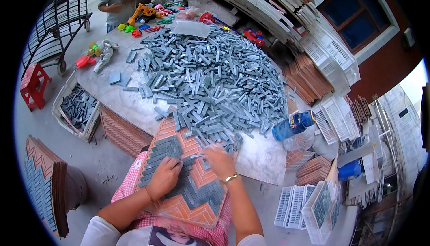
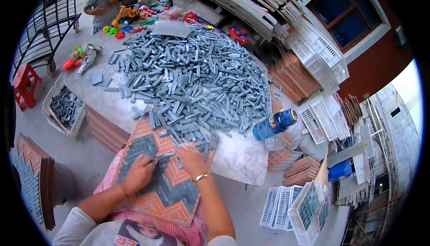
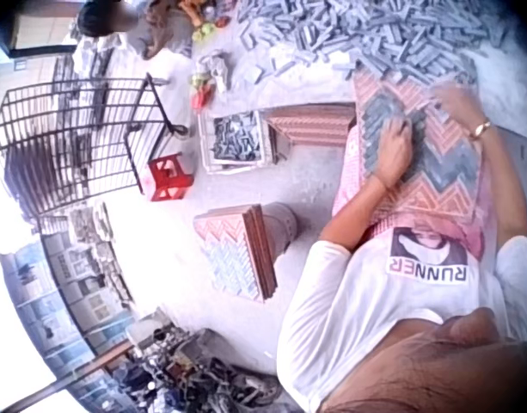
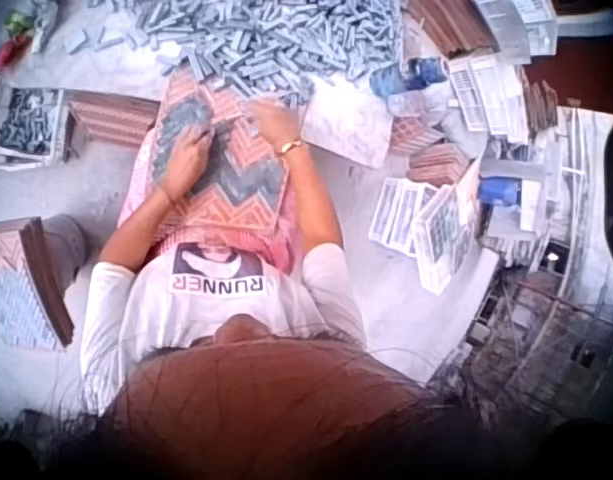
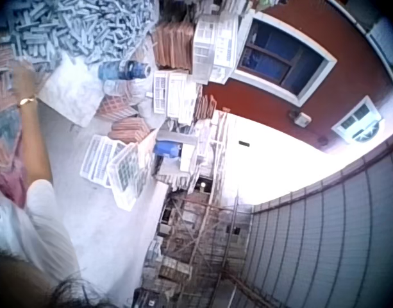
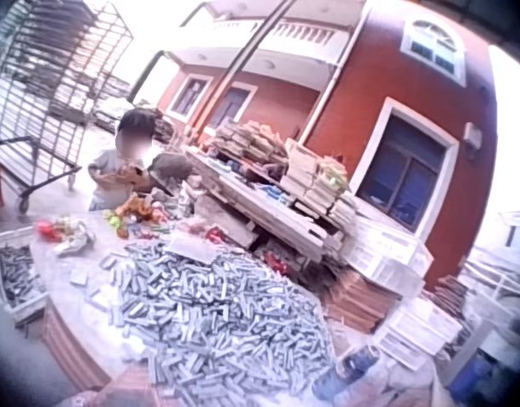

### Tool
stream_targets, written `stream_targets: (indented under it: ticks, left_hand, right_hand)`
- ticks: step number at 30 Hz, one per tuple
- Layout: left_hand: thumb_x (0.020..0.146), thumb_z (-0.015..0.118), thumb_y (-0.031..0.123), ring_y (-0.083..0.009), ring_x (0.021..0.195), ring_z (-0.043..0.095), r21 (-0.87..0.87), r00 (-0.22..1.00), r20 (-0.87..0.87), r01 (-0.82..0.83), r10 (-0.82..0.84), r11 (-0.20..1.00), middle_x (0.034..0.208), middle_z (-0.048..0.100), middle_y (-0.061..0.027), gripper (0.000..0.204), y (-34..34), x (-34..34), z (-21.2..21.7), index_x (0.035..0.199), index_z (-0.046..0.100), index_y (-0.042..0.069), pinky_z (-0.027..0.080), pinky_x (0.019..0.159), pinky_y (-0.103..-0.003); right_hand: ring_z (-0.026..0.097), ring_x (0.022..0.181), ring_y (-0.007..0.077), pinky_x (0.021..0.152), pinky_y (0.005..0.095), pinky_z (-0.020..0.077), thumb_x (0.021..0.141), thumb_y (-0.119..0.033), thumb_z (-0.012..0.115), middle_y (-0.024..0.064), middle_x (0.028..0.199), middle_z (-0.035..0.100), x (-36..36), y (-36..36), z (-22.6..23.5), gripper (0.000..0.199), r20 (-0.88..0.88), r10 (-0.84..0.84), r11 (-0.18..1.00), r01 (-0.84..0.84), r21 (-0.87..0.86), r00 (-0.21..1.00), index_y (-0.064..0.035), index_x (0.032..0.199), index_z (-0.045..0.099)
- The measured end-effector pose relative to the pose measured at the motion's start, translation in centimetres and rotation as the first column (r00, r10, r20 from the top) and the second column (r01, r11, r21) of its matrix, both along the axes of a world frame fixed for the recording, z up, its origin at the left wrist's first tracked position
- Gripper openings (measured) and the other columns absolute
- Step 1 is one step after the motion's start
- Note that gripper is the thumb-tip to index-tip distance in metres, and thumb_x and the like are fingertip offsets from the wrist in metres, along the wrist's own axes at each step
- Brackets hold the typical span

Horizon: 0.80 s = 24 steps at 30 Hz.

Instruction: The person arranges small rectangular tiles by hand onto a square board, forming a herringbone pattern. The person places tiles one at a time, occasionally adjusting their position, and completes one board before moving to another.

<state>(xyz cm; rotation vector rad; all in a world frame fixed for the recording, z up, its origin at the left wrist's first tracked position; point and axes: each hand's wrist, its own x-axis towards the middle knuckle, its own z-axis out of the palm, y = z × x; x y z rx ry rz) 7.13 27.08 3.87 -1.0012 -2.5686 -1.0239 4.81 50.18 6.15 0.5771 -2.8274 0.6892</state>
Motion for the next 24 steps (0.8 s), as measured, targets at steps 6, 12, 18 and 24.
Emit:
stream_targets:
  ticks: [6, 12, 18, 24]
  left_hand:
    - [0.077, 0.054, 0.001, -0.0255, 0.091, 0.051, 0.039, 1.000, -0.014, 0.013, -0.012, 0.999, 0.097, 0.056, -0.0107, 0.026, -0.2, 0.1, -0.3, 0.101, 0.061, -0.006, 0.043, 0.086, -0.032]
    - [0.077, 0.055, 0.001, -0.0259, 0.092, 0.052, 0.057, 1.000, 0.007, -0.006, 0.006, 0.998, 0.097, 0.057, -0.0110, 0.025, -0.3, 0.3, 0.1, 0.100, 0.061, -0.006, 0.043, 0.085, -0.032]
    - [0.078, 0.055, 0.001, -0.0259, 0.092, 0.052, 0.067, 1.000, -0.008, -0.002, 0.003, 0.998, 0.097, 0.057, -0.0112, 0.025, -0.1, 0.2, 0.0, 0.100, 0.061, -0.006, 0.044, 0.085, -0.032]
    - [0.078, 0.055, 0.001, -0.0258, 0.092, 0.052, 0.062, 1.000, 0.000, 0.000, 0.000, 0.998, 0.097, 0.056, -0.0112, 0.025, -0.2, 0.2, 0.0, 0.101, 0.061, -0.006, 0.044, 0.085, -0.032]
  right_hand:
    - [0.056, 0.091, 0.0342, 0.078, 0.0440, 0.0463, 0.083, -0.010, 0.051, 0.0111, 0.092, 0.059, -1.9, -1.9, 0.0, 0.015, 0.048, 0.103, 0.992, -0.107, 0.072, 0.993, -0.0078, 0.093, 0.061]
    - [0.056, 0.089, 0.0356, 0.076, 0.0446, 0.0462, 0.084, -0.012, 0.049, 0.0138, 0.090, 0.059, -2.8, -2.2, -0.8, 0.016, 0.126, 0.073, 0.997, -0.077, 0.028, 0.989, -0.0076, 0.093, 0.061]
    - [0.056, 0.089, 0.0356, 0.074, 0.0445, 0.0471, 0.082, -0.008, 0.050, 0.0153, 0.092, 0.059, -2.3, -1.9, -1.6, 0.014, 0.063, 0.107, 0.991, -0.111, 0.069, 0.992, -0.0051, 0.094, 0.057]
    - [0.058, 0.089, 0.0325, 0.074, 0.0420, 0.0493, 0.079, -0.005, 0.051, 0.0141, 0.093, 0.059, -2.1, -2.6, 0.3, 0.010, -0.067, 0.135, 0.960, -0.114, 0.254, 0.988, -0.0044, 0.089, 0.052]
